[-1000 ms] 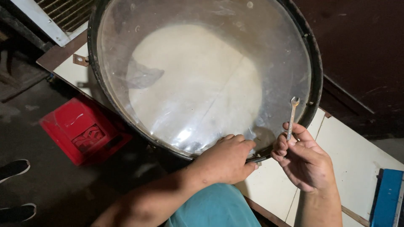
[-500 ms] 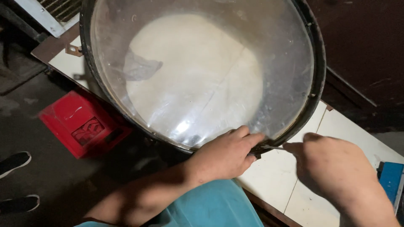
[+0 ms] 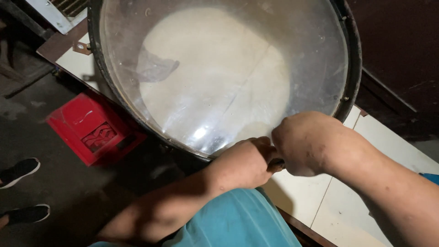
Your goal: Adjusting the tension rods on a drum head using a wrench
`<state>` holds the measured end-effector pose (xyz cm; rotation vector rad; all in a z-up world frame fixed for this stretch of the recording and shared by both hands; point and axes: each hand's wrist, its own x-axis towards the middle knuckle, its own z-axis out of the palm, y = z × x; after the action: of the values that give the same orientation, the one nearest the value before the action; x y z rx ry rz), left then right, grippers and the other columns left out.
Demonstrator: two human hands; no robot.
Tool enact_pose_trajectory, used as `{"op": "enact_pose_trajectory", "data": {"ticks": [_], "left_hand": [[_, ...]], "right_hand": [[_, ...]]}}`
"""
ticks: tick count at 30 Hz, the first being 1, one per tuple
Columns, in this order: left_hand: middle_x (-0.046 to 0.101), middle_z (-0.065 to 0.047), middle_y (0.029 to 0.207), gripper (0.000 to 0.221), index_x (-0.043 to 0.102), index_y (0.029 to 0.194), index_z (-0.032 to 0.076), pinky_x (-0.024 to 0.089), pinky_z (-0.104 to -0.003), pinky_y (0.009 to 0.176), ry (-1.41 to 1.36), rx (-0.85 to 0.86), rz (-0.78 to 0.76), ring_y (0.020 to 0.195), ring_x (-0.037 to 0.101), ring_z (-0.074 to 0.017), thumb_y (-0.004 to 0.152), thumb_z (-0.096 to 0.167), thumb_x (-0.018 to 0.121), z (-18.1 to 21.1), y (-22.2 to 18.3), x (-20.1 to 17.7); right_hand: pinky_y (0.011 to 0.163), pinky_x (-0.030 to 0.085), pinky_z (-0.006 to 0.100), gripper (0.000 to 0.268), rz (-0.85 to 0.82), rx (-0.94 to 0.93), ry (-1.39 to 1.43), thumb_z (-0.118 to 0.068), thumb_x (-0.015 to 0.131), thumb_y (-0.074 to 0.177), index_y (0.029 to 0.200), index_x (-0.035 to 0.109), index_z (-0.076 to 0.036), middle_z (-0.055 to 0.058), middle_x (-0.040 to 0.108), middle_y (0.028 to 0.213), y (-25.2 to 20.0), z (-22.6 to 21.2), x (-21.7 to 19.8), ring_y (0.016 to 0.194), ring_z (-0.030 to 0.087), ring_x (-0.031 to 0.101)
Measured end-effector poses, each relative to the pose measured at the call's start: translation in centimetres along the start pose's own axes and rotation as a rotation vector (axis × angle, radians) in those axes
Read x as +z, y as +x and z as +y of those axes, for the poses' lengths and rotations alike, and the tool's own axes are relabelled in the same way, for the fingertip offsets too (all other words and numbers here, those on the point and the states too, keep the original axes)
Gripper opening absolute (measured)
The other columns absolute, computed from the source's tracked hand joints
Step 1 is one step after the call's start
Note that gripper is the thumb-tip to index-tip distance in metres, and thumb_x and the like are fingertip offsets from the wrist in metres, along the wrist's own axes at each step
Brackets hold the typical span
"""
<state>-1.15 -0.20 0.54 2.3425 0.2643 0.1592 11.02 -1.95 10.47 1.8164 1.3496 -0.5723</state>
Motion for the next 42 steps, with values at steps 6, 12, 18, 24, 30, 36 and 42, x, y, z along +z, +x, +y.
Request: {"op": "enact_pose_trajectory", "data": {"ticks": [6,12,18,24,30,36,42], "left_hand": [[0.062,-0.016,0.108,0.034,0.074,0.115,0.023,0.050,-0.048,0.085,-0.192,-0.226,-0.293,0.104,0.064,-0.0366,0.095,0.032,0.048,0.2,0.5,-1.9],[0.066,-0.012,0.099,0.032,0.071,0.121,0.026,0.043,-0.041,0.098,-0.221,-0.151,-0.261,0.108,0.060,-0.0268,0.099,0.029,0.047,-0.2,0.7,-0.9],[0.064,-0.019,0.119,0.034,0.060,0.128,0.008,0.046,-0.050,0.098,-0.168,-0.144,-0.245,0.112,0.060,-0.0382,0.101,0.027,0.051,0.3,0.4,-1.3],[0.064,-0.022,0.116,0.034,0.064,0.119,0.004,0.046,-0.052,0.100,-0.135,-0.117,-0.261,0.110,0.062,-0.0396,0.102,0.028,0.049,0.2,0.6,-1.5],[0.064,-0.016,0.119,0.034,0.066,0.113,0.006,0.051,-0.054,0.090,-0.099,-0.195,-0.291,0.111,0.062,-0.0398,0.102,0.033,0.048,0.4,0.4,-1.7],[0.065,-0.022,0.111,0.036,0.061,0.118,0.005,0.051,-0.055,0.079,-0.096,-0.131,-0.199,0.097,0.064,-0.0442,0.099,0.033,0.050,-0.3,0.4,-0.4],[0.065,-0.024,0.117,0.037,0.059,0.129,0.007,0.052,-0.055,0.082,-0.133,-0.176,-0.288,0.102,0.064,-0.0434,0.102,0.030,0.048,0.8,0.4,-2.2]], "right_hand": [[0.061,0.047,0.043,0.017,-0.031,-0.173,-0.160,-0.024,0.051,0.068,0.075,0.066,-0.021,0.004,0.070,0.072,-1.0,3.9,0.1,0.072,0.031,0.065],[0.077,0.061,0.023,0.012,0.004,-0.213,0.486,-0.028,0.078,0.084,0.088,0.089,-0.032,-0.018,0.093,0.086,3.1,11.4,7.7,0.078,0.004,0.083],[0.066,0.061,0.028,0.015,0.399,-0.493,0.619,-0.030,0.076,0.082,0.090,0.084,-0.021,-0.009,0.088,0.083,2.4,13.4,9.3,0.070,0.010,0.082],[0.083,0.061,0.037,0.022,0.476,-0.427,0.195,-0.037,0.071,0.082,0.097,0.083,-0.027,-0.010,0.083,0.103,0.2,11.7,8.0,0.098,0.016,0.077],[0.072,0.053,0.037,0.018,0.114,-0.128,-0.099,-0.040,0.052,0.087,0.078,0.066,-0.035,-0.014,0.072,0.082,-1.5,6.8,3.0,0.081,0.018,0.069],[0.063,0.051,0.039,0.020,0.081,-0.059,-0.335,-0.025,0.051,0.082,0.081,0.068,-0.036,-0.007,0.070,0.073,-3.6,3.1,0.5,0.073,0.023,0.067],[0.073,0.057,0.038,0.024,0.047,-0.014,-0.331,-0.024,0.051,0.081,0.083,0.071,-0.037,-0.008,0.071,0.085,-2.9,3.2,1.3,0.082,0.023,0.069]]}}
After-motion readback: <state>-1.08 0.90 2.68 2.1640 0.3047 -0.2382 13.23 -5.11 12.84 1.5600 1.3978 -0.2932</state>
